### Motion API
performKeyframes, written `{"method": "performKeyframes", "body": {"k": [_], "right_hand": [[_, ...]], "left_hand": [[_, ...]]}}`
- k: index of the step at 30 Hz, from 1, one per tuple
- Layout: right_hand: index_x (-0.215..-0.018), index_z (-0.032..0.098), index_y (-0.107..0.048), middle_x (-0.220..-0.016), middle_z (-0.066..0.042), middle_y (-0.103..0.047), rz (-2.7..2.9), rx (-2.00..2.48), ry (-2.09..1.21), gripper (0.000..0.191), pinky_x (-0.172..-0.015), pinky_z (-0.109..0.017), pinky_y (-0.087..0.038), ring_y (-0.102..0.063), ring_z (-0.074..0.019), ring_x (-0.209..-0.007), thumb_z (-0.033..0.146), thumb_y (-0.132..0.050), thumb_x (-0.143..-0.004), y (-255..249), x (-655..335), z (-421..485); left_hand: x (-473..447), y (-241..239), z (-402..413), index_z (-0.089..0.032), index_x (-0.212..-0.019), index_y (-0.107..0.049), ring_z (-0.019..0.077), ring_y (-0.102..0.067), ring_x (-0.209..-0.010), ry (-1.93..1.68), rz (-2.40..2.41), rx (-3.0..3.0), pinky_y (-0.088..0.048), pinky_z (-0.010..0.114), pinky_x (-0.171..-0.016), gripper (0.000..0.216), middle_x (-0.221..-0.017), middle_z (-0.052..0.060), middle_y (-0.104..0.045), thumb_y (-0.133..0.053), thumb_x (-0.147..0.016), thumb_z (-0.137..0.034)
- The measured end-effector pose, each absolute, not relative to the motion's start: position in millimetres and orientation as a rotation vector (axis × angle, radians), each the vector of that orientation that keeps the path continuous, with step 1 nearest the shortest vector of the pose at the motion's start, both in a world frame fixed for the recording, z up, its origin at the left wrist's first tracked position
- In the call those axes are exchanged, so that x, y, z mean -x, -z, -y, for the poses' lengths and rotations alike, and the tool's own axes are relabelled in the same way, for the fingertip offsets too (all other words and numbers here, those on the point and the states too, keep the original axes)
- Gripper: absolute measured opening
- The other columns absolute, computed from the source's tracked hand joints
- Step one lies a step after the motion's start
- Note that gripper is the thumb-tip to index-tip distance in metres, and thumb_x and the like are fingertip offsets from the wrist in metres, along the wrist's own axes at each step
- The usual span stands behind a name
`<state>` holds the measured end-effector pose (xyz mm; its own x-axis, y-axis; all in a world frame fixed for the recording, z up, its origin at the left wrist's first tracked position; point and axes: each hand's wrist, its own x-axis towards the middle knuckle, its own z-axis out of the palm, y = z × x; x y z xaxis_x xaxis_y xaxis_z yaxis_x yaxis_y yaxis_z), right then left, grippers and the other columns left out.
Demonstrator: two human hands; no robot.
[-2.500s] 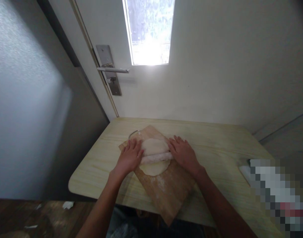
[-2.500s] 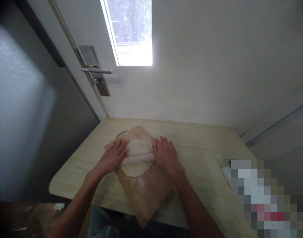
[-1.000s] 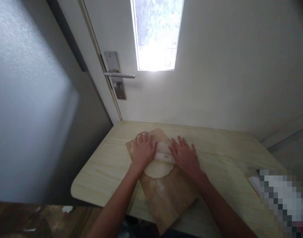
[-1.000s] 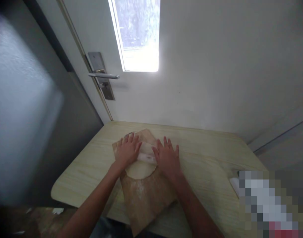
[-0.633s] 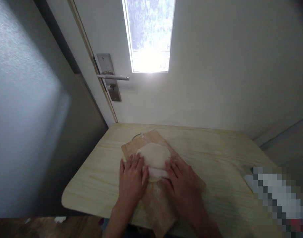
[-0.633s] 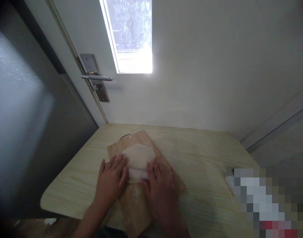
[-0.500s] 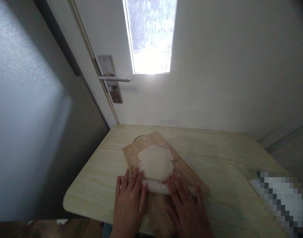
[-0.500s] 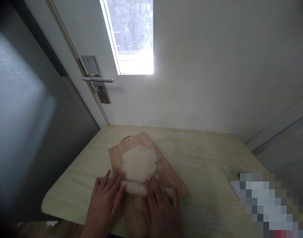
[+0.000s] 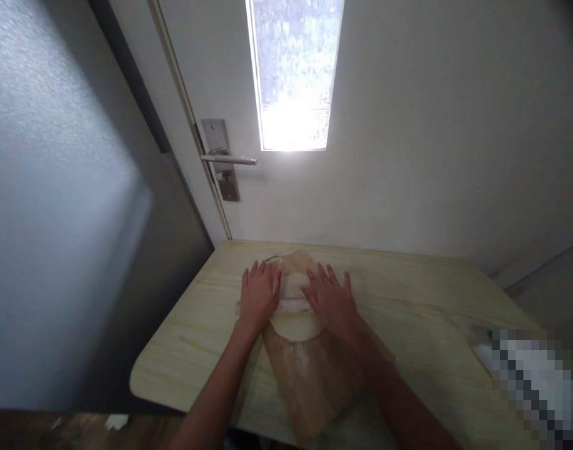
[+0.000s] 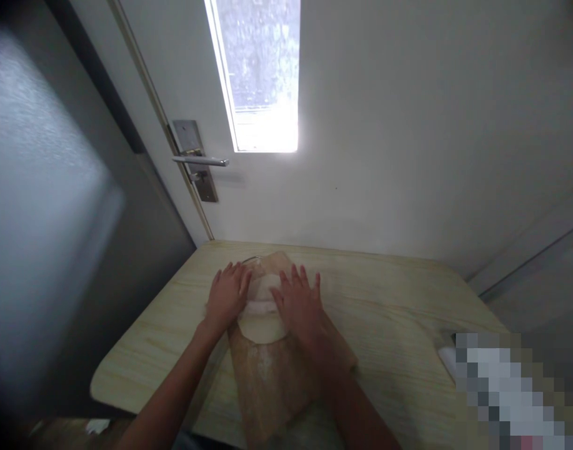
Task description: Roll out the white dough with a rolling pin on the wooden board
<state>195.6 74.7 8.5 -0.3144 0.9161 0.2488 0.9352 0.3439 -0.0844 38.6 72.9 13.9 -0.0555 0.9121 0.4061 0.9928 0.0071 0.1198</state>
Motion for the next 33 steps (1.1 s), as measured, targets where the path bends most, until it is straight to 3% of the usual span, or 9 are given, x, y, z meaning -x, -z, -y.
{"method": "performKeyframes", "body": {"k": [4, 8, 11, 17, 21, 27, 33], "right_hand": [[-0.125, 0.017, -0.034, -0.131, -0.013, -0.032, 2.322, 1.764, 0.026, 0.050, -0.092, -0.054, -0.014, -0.024, -0.0277, -0.120, 0.044, -0.020, -0.085, -10, -189, -102], [-0.123, 0.014, -0.036, -0.130, -0.015, -0.033, 2.344, 1.839, -0.139, 0.051, -0.091, -0.051, -0.022, -0.027, -0.0269, -0.119, 0.042, -0.017, -0.085, -13, -189, -114], [-0.122, 0.015, -0.038, -0.130, -0.014, -0.035, 2.431, 1.771, -0.188, 0.050, -0.091, -0.048, -0.023, -0.029, -0.0241, -0.118, 0.041, -0.015, -0.086, -13, -192, -114], [-0.123, 0.019, -0.037, -0.130, -0.007, -0.035, 2.648, 1.566, -0.321, 0.046, -0.090, -0.046, -0.028, -0.031, -0.0207, -0.118, 0.039, -0.021, -0.085, -15, -195, -108], [-0.124, 0.018, -0.035, -0.130, -0.006, -0.035, 2.704, 1.479, -0.346, 0.048, -0.090, -0.047, -0.028, -0.031, -0.0229, -0.118, 0.039, -0.021, -0.084, -17, -196, -103], [-0.124, 0.019, -0.036, -0.128, -0.003, -0.038, 2.803, 1.300, -0.360, 0.047, -0.092, -0.039, -0.029, -0.033, -0.0200, -0.117, 0.038, -0.023, -0.084, -23, -205, -87], [-0.120, 0.022, -0.042, -0.126, -0.005, -0.041, 2.668, 1.329, -0.141, 0.042, -0.095, -0.045, -0.022, -0.033, -0.0205, -0.117, 0.035, -0.022, -0.086, -17, -216, -43]], "left_hand": [[-34, -17, -94, -0.014, -0.082, -0.056, 0.0172, -0.054, -0.082, 0.646, 2.011, 2.053, -0.037, 0.029, -0.077, 0.040, -0.083, 0.008, -0.060, -0.019, -0.087, -0.028], [-37, -11, -91, -0.015, -0.077, -0.057, 0.0190, -0.055, -0.076, 0.533, 2.058, 2.021, -0.038, 0.030, -0.069, 0.038, -0.079, 0.008, -0.061, -0.022, -0.085, -0.029], [-39, -9, -84, -0.016, -0.078, -0.059, 0.0208, -0.056, -0.078, 0.385, 2.113, 2.057, -0.038, 0.032, -0.070, 0.039, -0.082, 0.008, -0.062, -0.023, -0.084, -0.031], [-36, -13, -71, -0.021, -0.095, -0.058, 0.0186, -0.055, -0.089, 0.283, 2.007, 2.293, -0.039, 0.030, -0.075, 0.040, -0.113, 0.003, -0.054, -0.022, -0.086, -0.037], [-42, -10, -57, -0.015, -0.102, -0.054, 0.0202, -0.055, -0.091, 0.290, 2.043, 2.224, -0.037, 0.033, -0.079, 0.042, -0.110, 0.008, -0.056, -0.021, -0.086, -0.037], [-59, -4, -17, -0.009, -0.103, -0.052, 0.0228, -0.052, -0.097, 0.315, 2.133, 2.147, -0.039, 0.034, -0.080, 0.044, -0.110, 0.016, -0.053, -0.026, -0.084, -0.039], [-68, 3, 20, -0.011, -0.110, -0.049, 0.0240, -0.045, -0.106, 0.426, 2.054, 2.155, -0.031, 0.041, -0.091, 0.041, -0.115, 0.012, -0.052, -0.031, -0.082, -0.036]]}}
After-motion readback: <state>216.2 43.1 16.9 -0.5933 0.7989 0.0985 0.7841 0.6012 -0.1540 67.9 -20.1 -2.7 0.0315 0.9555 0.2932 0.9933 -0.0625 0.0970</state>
